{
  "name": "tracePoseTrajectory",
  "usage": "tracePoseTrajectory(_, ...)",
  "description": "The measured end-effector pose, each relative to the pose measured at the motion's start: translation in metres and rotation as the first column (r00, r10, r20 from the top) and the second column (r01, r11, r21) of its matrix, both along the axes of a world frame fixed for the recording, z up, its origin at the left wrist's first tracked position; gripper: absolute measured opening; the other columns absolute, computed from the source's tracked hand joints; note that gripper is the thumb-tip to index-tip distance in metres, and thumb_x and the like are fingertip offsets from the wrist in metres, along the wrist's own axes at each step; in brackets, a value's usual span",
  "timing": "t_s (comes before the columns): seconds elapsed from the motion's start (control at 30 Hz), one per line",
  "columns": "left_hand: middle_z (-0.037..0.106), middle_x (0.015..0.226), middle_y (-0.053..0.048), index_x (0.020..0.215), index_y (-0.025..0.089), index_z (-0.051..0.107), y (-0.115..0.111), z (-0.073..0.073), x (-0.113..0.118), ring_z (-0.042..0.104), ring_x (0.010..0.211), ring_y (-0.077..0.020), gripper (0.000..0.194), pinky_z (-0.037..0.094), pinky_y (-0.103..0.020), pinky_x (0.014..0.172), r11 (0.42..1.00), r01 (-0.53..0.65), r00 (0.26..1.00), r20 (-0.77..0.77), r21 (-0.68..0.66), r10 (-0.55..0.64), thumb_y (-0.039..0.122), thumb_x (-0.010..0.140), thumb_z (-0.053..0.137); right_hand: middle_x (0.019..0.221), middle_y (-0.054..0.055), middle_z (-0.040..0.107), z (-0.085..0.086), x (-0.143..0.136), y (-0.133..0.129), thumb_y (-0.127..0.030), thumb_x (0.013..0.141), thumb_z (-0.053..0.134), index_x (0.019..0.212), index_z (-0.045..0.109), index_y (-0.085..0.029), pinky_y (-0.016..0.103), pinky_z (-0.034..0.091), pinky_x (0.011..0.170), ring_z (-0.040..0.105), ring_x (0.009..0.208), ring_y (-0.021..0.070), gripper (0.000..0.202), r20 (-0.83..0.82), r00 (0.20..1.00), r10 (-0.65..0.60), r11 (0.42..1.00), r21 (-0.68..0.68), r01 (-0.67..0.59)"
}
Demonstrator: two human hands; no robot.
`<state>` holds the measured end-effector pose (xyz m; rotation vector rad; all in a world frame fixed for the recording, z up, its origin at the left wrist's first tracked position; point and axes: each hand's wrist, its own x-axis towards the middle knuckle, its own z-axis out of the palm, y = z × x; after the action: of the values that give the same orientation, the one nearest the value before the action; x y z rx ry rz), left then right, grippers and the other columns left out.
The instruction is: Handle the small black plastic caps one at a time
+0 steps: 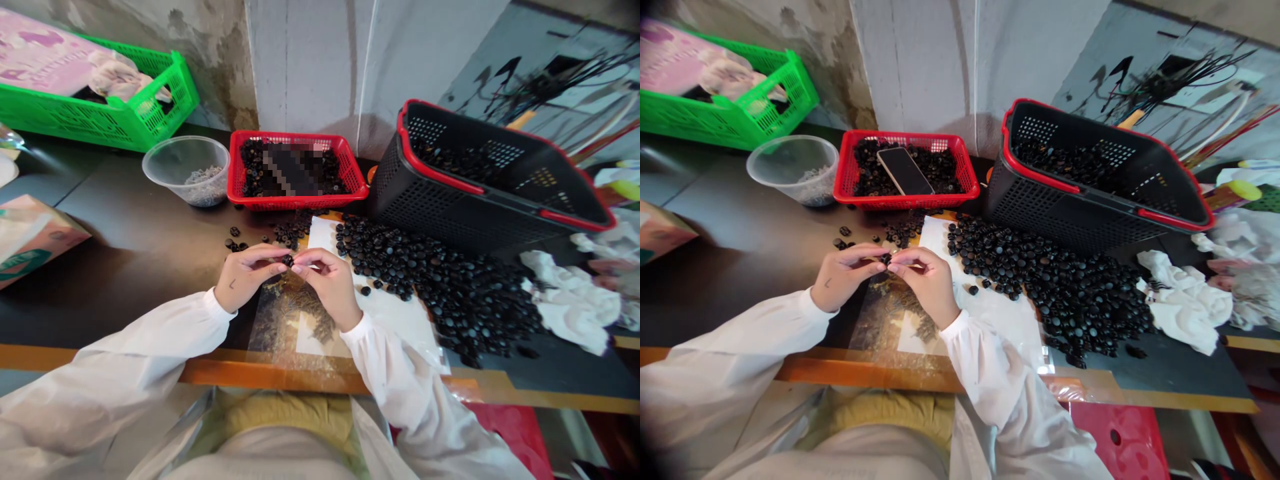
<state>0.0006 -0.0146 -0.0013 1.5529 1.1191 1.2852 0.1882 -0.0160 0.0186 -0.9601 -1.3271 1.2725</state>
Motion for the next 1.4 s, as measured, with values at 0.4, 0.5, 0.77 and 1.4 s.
tracePoseTrajectory(0.4, 0.064, 0.087, -0.004, 0.100, 0.028, 0.083, 0.005, -0.009, -0.005, 0.060, 0.080, -0.0152, 0.024, 0.052, -0.029, 0.076, 0.990, -0.022, 0.993, -0.112, 0.141, 0.038, 0.042, 0.080, 0.080, 0.118, 0.001, 0.076, -0.006, -0.003, 0.000, -0.026, 0.080, 0.074, 0.118, 0.074, -0.027, 0.034, 0.060, 0.096, 0.070, 0.113, 0.0193, 0.038, -0.204, 0.961, 0.186, 0.934, -0.265, -0.238)
tracePoseTrajectory(0.5, 0.065, 0.085, -0.003, 0.098, 0.029, 0.083, 0.005, -0.011, -0.004, 0.061, 0.078, -0.0141, 0.020, 0.052, -0.027, 0.073, 0.988, -0.020, 0.995, -0.091, 0.154, 0.035, 0.039, 0.080, 0.081, 0.113, 0.000, 0.078, -0.008, -0.004, -0.001, -0.025, 0.079, 0.074, 0.119, 0.074, -0.027, 0.035, 0.061, 0.094, 0.072, 0.106, 0.0182, 0.040, -0.219, 0.960, 0.175, 0.925, -0.298, -0.237)
tracePoseTrajectory(0.77, 0.062, 0.082, 0.000, 0.099, 0.030, 0.082, -0.004, -0.011, 0.003, 0.059, 0.057, -0.0071, 0.018, 0.053, -0.020, 0.052, 0.996, -0.036, 0.999, 0.012, 0.085, 0.035, 0.031, 0.082, 0.079, 0.109, 0.000, 0.079, -0.013, -0.005, -0.001, -0.026, 0.079, 0.074, 0.117, 0.076, -0.027, 0.036, 0.061, 0.093, 0.075, 0.091, 0.0166, 0.038, -0.130, 0.984, 0.120, 0.940, -0.304, -0.154)
tracePoseTrajectory(1.4, 0.065, 0.086, -0.004, 0.098, 0.026, 0.083, -0.008, -0.007, 0.001, 0.071, 0.068, -0.0140, 0.018, 0.063, -0.027, 0.066, 0.977, 0.129, 0.977, 0.146, 0.168, -0.154, 0.028, 0.080, 0.082, 0.093, -0.001, 0.081, -0.005, 0.000, -0.005, -0.021, 0.073, 0.074, 0.105, 0.081, -0.026, 0.036, 0.063, 0.086, 0.076, 0.082, 0.0184, 0.033, -0.129, 0.977, 0.167, 0.917, -0.344, -0.202)
